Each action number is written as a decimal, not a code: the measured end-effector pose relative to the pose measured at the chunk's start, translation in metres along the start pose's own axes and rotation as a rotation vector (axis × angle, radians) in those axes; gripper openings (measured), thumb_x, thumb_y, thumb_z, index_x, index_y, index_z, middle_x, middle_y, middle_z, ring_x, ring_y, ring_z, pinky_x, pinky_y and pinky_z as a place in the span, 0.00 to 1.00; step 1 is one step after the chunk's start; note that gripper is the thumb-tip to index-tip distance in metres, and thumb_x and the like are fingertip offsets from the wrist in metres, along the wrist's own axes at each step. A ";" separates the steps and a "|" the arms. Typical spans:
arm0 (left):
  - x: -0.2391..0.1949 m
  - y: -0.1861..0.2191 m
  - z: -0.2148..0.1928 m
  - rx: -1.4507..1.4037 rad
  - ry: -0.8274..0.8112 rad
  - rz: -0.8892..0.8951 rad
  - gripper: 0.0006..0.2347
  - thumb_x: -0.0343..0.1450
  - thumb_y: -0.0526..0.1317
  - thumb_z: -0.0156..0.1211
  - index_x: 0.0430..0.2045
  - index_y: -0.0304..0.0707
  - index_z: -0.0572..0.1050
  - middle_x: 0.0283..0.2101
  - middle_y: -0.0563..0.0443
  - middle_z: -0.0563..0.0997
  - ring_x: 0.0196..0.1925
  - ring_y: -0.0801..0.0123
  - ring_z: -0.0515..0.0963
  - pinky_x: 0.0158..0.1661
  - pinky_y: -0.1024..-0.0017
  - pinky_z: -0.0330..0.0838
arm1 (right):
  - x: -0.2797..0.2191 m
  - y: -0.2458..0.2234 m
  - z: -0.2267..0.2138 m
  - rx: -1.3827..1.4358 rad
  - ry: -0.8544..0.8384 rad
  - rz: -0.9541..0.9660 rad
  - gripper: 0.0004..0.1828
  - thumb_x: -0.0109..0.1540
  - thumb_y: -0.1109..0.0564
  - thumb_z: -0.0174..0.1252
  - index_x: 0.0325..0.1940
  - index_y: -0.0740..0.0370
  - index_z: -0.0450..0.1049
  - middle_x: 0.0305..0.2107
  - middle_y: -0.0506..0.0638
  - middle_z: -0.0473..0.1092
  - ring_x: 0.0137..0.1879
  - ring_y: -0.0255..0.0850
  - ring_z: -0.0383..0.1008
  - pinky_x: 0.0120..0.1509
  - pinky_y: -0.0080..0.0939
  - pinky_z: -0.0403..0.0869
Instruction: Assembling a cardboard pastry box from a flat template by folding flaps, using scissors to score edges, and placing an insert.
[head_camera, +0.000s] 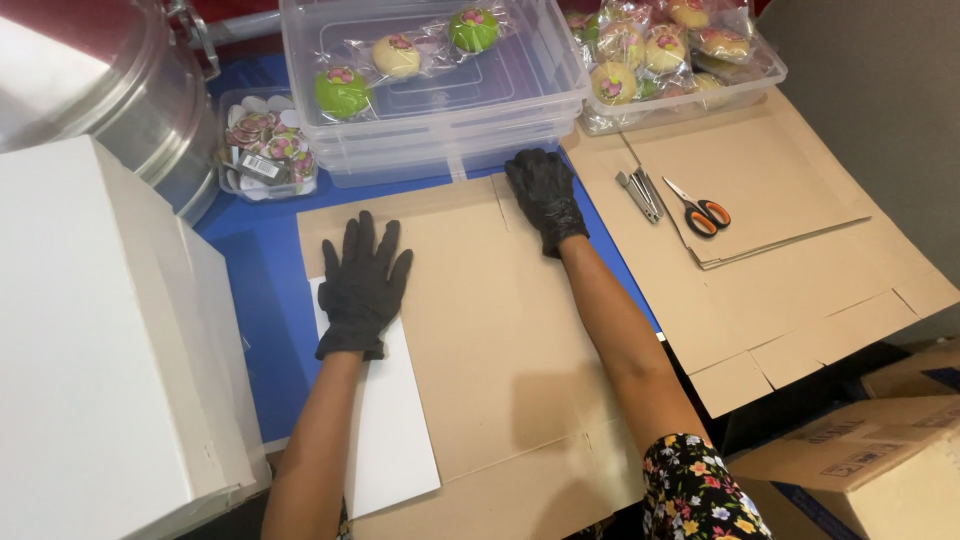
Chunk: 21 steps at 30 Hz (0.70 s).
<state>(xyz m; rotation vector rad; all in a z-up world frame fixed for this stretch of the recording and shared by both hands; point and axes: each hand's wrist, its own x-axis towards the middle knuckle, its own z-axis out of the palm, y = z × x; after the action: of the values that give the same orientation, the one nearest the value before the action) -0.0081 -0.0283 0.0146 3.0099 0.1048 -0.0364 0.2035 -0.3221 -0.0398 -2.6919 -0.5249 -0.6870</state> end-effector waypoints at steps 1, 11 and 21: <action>-0.001 0.001 -0.003 -0.025 -0.009 -0.003 0.25 0.78 0.63 0.20 0.73 0.74 0.44 0.78 0.58 0.43 0.79 0.68 0.41 0.74 0.53 0.32 | 0.001 -0.003 0.001 -0.039 -0.010 -0.008 0.19 0.71 0.35 0.44 0.47 0.47 0.72 0.40 0.50 0.71 0.57 0.51 0.72 0.63 0.54 0.68; 0.001 0.004 -0.014 -0.043 -0.044 0.016 0.24 0.78 0.63 0.22 0.71 0.75 0.47 0.78 0.60 0.43 0.79 0.70 0.43 0.74 0.55 0.34 | 0.007 0.023 -0.008 -0.130 0.453 -0.191 0.19 0.68 0.31 0.56 0.32 0.41 0.71 0.31 0.39 0.68 0.48 0.40 0.73 0.64 0.47 0.60; 0.006 0.003 -0.004 -0.027 -0.024 0.018 0.24 0.78 0.64 0.23 0.71 0.74 0.50 0.78 0.60 0.45 0.79 0.70 0.44 0.74 0.54 0.36 | -0.048 -0.056 -0.198 0.203 -0.110 -0.031 0.12 0.65 0.51 0.56 0.28 0.52 0.76 0.21 0.51 0.76 0.36 0.56 0.79 0.44 0.50 0.74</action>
<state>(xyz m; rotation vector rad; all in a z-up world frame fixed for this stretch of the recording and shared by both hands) -0.0022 -0.0302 0.0191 2.9822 0.0747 -0.0687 0.0625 -0.3609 0.1125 -2.5449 -0.6295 -0.4683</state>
